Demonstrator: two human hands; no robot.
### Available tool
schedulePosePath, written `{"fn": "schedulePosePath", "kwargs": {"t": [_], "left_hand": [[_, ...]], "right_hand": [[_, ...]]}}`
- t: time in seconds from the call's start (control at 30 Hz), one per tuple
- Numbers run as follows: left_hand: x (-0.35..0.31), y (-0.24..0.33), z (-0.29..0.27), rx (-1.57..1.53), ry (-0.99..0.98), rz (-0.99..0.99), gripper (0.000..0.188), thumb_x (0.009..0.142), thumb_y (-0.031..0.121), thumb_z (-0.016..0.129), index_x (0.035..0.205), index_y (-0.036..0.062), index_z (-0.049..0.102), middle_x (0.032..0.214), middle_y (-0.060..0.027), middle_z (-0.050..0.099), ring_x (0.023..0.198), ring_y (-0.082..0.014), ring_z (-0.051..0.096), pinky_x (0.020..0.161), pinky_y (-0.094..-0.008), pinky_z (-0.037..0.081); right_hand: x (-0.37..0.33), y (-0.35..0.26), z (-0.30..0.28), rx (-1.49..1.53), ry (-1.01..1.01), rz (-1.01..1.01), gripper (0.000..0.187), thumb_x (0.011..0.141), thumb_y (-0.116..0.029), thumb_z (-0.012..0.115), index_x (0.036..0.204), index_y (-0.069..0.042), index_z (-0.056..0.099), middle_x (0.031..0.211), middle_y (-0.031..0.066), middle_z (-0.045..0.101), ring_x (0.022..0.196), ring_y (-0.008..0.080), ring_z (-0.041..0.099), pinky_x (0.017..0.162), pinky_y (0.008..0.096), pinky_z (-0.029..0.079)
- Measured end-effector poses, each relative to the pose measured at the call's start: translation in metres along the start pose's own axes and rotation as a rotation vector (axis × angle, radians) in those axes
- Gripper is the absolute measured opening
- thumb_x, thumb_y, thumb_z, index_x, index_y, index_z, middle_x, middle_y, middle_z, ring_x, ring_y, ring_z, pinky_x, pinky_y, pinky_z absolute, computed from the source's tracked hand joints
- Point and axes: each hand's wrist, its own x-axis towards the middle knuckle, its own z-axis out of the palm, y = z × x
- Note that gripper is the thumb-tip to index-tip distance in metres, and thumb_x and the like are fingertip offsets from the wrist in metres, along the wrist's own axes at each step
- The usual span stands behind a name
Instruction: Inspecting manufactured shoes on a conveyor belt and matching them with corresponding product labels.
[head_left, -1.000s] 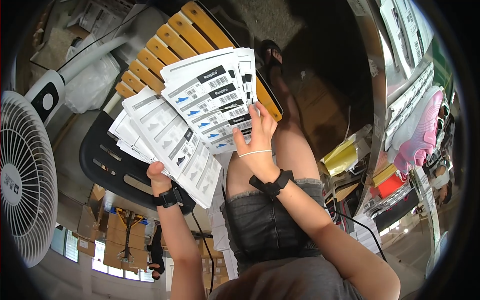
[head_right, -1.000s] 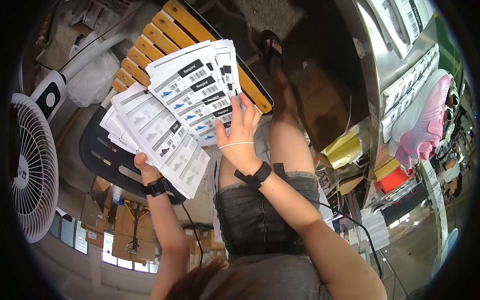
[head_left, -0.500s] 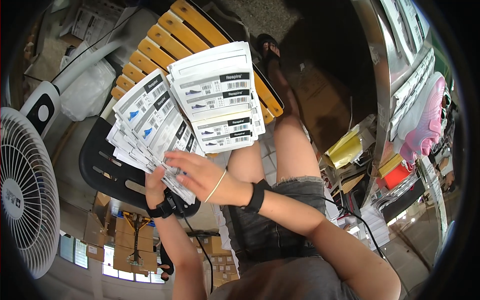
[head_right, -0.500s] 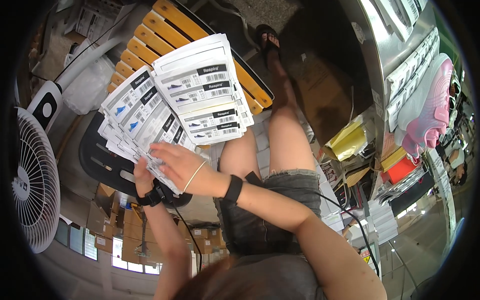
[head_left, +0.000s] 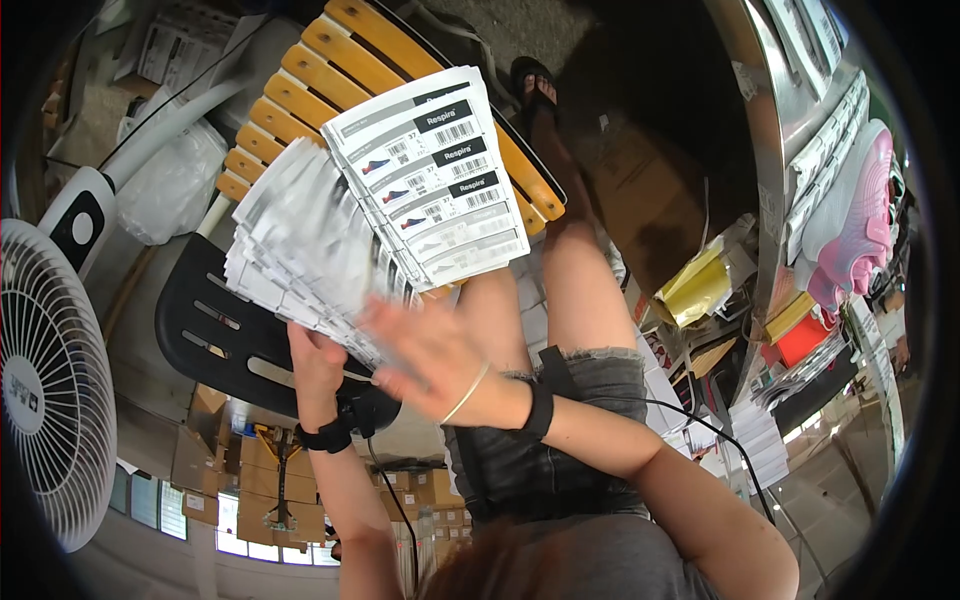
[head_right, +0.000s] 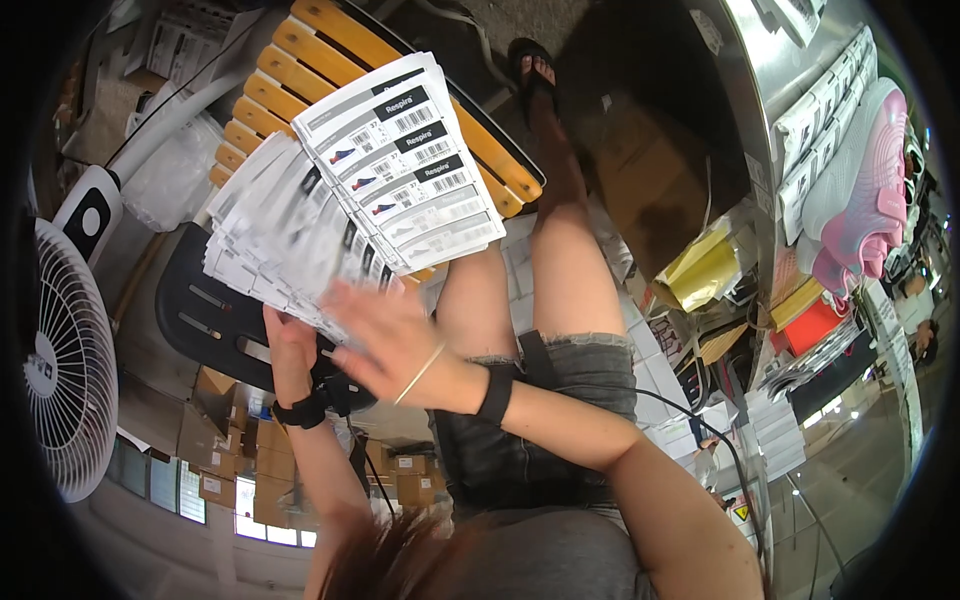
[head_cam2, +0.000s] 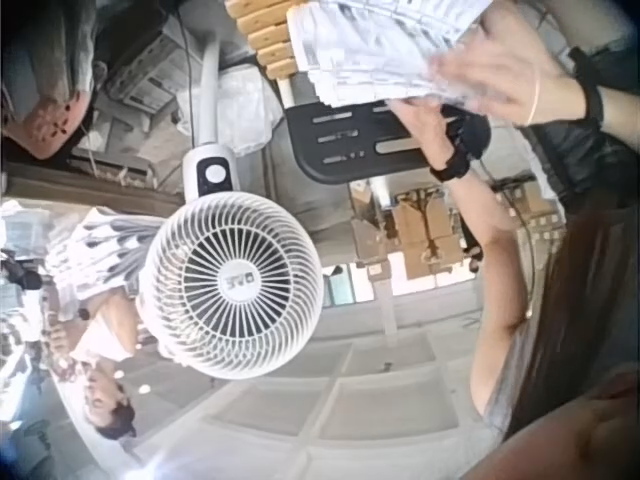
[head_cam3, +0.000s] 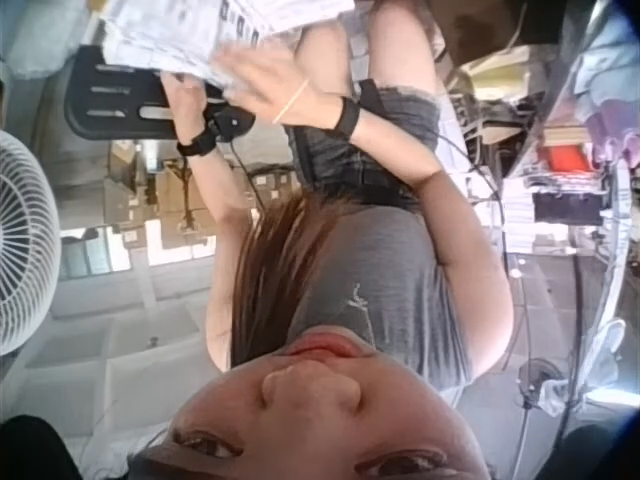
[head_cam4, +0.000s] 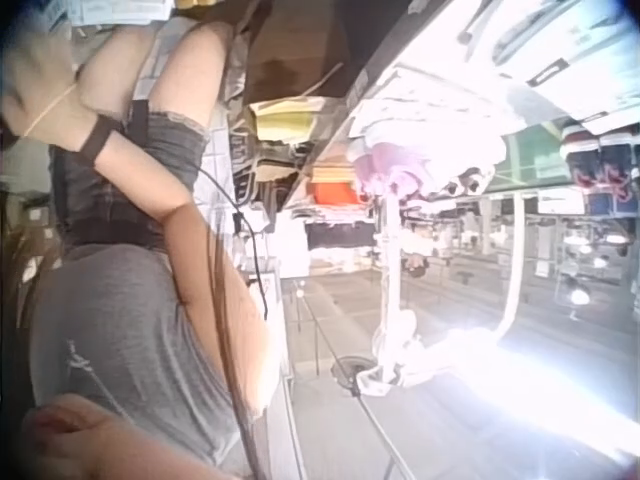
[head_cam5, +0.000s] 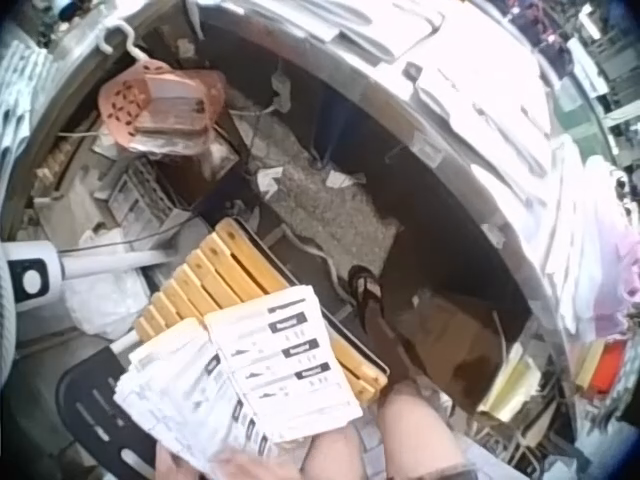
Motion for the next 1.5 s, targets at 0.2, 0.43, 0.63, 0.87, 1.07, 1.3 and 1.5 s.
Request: {"fn": "schedulePosePath", "kwargs": {"t": [0.2,0.43,0.63,0.87,1.07,1.3,1.5], "left_hand": [[0.006,0.017,0.027,0.111,0.105,-0.020,0.059,0.084,0.005,0.068,0.135,-0.0062,0.040,0.130,-0.0140,0.052,0.117,-0.0188,0.050,0.100,-0.0322,0.039],[0.006,-0.004,0.015,0.185,0.100,0.073,0.065,0.090,0.015,0.064,0.141,-0.0057,0.030,0.137,-0.0144,0.046,0.124,-0.0220,0.047,0.105,-0.0338,0.035],[0.004,0.001,0.043,0.176,0.050,0.167,0.065,0.086,0.007,0.063,0.140,-0.0058,0.031,0.135,-0.0167,0.048,0.120,-0.0217,0.050,0.100,-0.0336,0.041],[0.002,0.012,0.046,0.166,0.314,0.092,0.057,0.082,-0.003,0.061,0.135,-0.0077,0.039,0.123,-0.0169,0.056,0.107,-0.0212,0.057,0.095,-0.0325,0.043],[-0.005,0.019,0.038,0.151,0.364,0.118,0.049,0.084,-0.002,0.062,0.129,-0.0089,0.045,0.122,-0.0155,0.057,0.107,-0.0193,0.055,0.096,-0.0310,0.040],[-0.004,0.033,0.082,0.367,0.445,0.189,0.048,0.083,-0.003,0.062,0.128,-0.0086,0.046,0.122,-0.0162,0.058,0.106,-0.0202,0.057,0.095,-0.0320,0.042],[0.025,0.026,0.161,0.808,0.363,0.086,0.097,0.068,0.027,0.082,0.139,-0.0103,0.028,0.134,-0.0353,0.043,0.124,-0.0440,0.047,0.102,-0.0448,0.040]], "right_hand": [[0.035,0.037,-0.020,-0.252,0.251,0.204,0.061,0.083,-0.017,0.063,0.133,0.009,0.041,0.130,0.0288,0.044,0.115,0.0449,0.043,0.100,0.0481,0.036],[0.025,0.057,-0.017,-0.006,0.352,0.147,0.058,0.072,-0.014,0.072,0.118,0.008,0.046,0.133,0.0260,0.040,0.118,0.0450,0.040,0.102,0.0562,0.029],[0.003,0.009,-0.006,0.416,-0.212,-0.014,0.045,0.083,-0.013,0.064,0.123,0.002,0.050,0.134,0.0239,0.047,0.117,0.0403,0.050,0.103,0.0455,0.038],[0.054,0.111,-0.016,-0.291,0.284,0.259,0.047,0.079,-0.018,0.071,0.115,0.005,0.050,0.105,0.0181,0.053,0.097,0.0359,0.048,0.089,0.0456,0.037],[0.066,0.103,-0.030,0.083,0.130,0.363,0.032,0.077,-0.017,0.074,0.094,-0.002,0.051,0.083,0.0166,0.056,0.076,0.0356,0.056,0.067,0.0423,0.044],[0.063,0.066,-0.139,0.306,0.215,0.285,0.025,0.083,-0.010,0.072,0.094,-0.002,0.051,0.078,0.0045,0.062,0.069,0.0085,0.056,0.062,0.0251,0.047],[0.049,0.017,-0.232,0.368,0.379,0.208,0.043,0.082,0.002,0.067,0.120,0.003,0.045,0.106,0.0120,0.065,0.092,0.0150,0.064,0.079,0.0248,0.050]]}}
